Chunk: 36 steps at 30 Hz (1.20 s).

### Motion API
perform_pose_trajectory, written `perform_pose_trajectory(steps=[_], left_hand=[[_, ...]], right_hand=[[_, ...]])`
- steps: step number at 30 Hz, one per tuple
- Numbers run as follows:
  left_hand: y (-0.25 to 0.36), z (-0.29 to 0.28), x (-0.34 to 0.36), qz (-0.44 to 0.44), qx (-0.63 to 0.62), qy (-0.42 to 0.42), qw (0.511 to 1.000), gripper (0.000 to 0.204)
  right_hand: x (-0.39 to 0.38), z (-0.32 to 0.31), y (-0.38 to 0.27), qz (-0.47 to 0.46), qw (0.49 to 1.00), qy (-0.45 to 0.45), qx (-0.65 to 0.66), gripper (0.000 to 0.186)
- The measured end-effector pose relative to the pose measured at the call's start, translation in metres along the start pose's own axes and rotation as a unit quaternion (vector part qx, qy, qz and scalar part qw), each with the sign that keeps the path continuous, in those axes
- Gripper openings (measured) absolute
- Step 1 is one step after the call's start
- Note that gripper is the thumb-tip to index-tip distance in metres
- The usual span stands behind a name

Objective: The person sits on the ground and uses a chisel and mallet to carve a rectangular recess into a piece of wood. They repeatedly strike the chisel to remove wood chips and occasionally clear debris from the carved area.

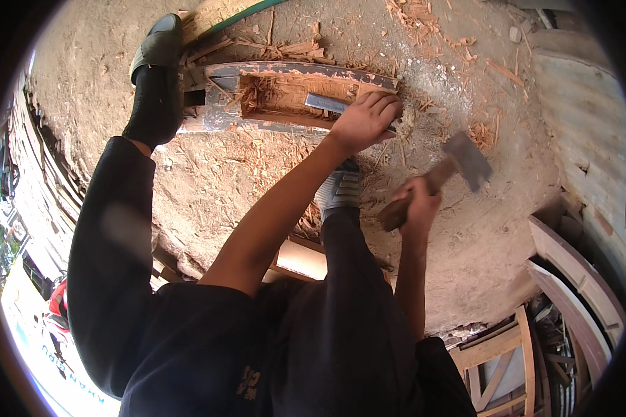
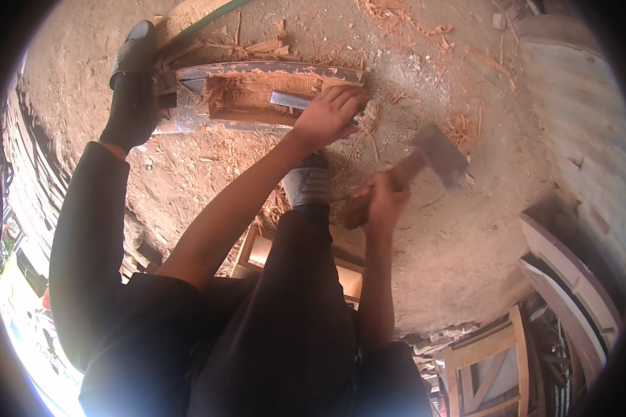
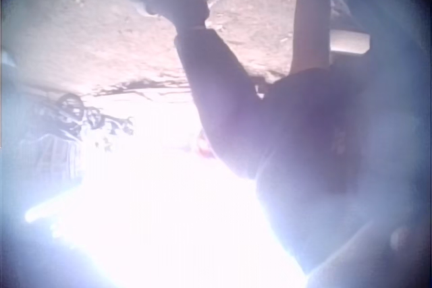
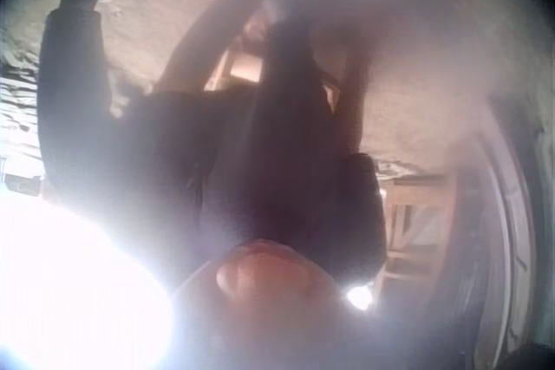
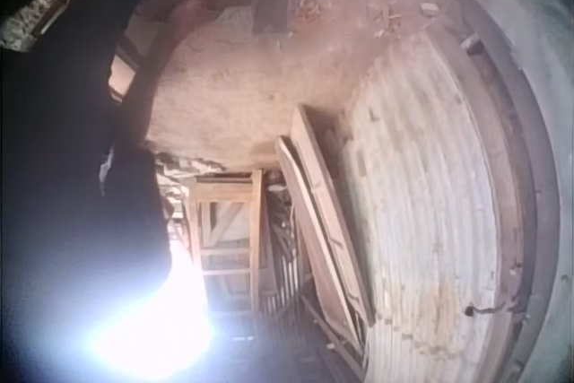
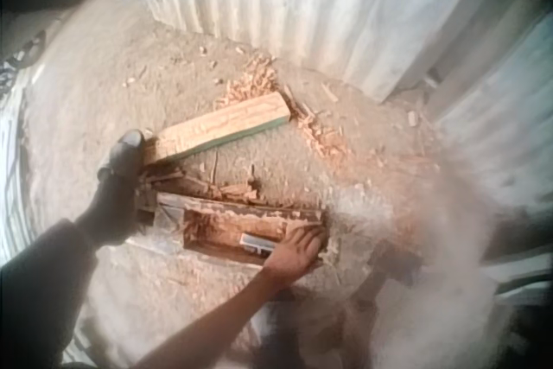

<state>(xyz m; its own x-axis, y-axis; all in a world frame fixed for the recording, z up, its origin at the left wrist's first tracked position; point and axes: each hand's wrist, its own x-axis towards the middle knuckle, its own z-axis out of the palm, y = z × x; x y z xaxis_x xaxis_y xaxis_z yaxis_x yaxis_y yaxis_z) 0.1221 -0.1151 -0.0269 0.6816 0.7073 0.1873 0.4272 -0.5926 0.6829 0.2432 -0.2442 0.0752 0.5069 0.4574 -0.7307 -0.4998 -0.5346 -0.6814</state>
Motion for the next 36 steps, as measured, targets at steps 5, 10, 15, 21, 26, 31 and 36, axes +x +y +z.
perform_pose_trajectory(steps=[5,10,15,21,26,31,36], left_hand=[[-0.002,-0.001,-0.002,-0.015,-0.004,-0.014,1.0,0.072],[-0.001,-0.007,-0.002,-0.011,-0.009,-0.006,1.0,0.079],[0.0,-0.008,0.0,-0.01,-0.002,-0.02,1.0,0.079],[-0.004,-0.011,-0.004,-0.013,0.01,-0.039,0.999,0.076],[-0.004,-0.012,-0.005,-0.017,0.004,-0.029,0.999,0.076],[-0.006,-0.009,-0.007,-0.005,0.04,-0.039,0.998,0.08],[-0.013,-0.015,-0.006,0.006,0.031,-0.058,0.998,0.084]], right_hand=[[-0.007,-0.011,-0.005,0.069,0.985,-0.114,-0.114,0.012],[0.004,-0.048,-0.02,-0.003,1.0,-0.01,0.0,0.01],[0.019,-0.029,0.018,-0.085,0.996,0.031,0.019,0.01],[0.004,-0.02,0.021,0.043,0.981,-0.116,-0.148,0.014],[0.009,-0.059,-0.007,-0.045,0.995,-0.015,-0.086,0.015],[0.031,-0.026,-0.022,-0.092,0.967,0.175,0.161,0.009],[0.003,-0.007,0.04,0.012,0.983,-0.104,-0.147,0.013]])
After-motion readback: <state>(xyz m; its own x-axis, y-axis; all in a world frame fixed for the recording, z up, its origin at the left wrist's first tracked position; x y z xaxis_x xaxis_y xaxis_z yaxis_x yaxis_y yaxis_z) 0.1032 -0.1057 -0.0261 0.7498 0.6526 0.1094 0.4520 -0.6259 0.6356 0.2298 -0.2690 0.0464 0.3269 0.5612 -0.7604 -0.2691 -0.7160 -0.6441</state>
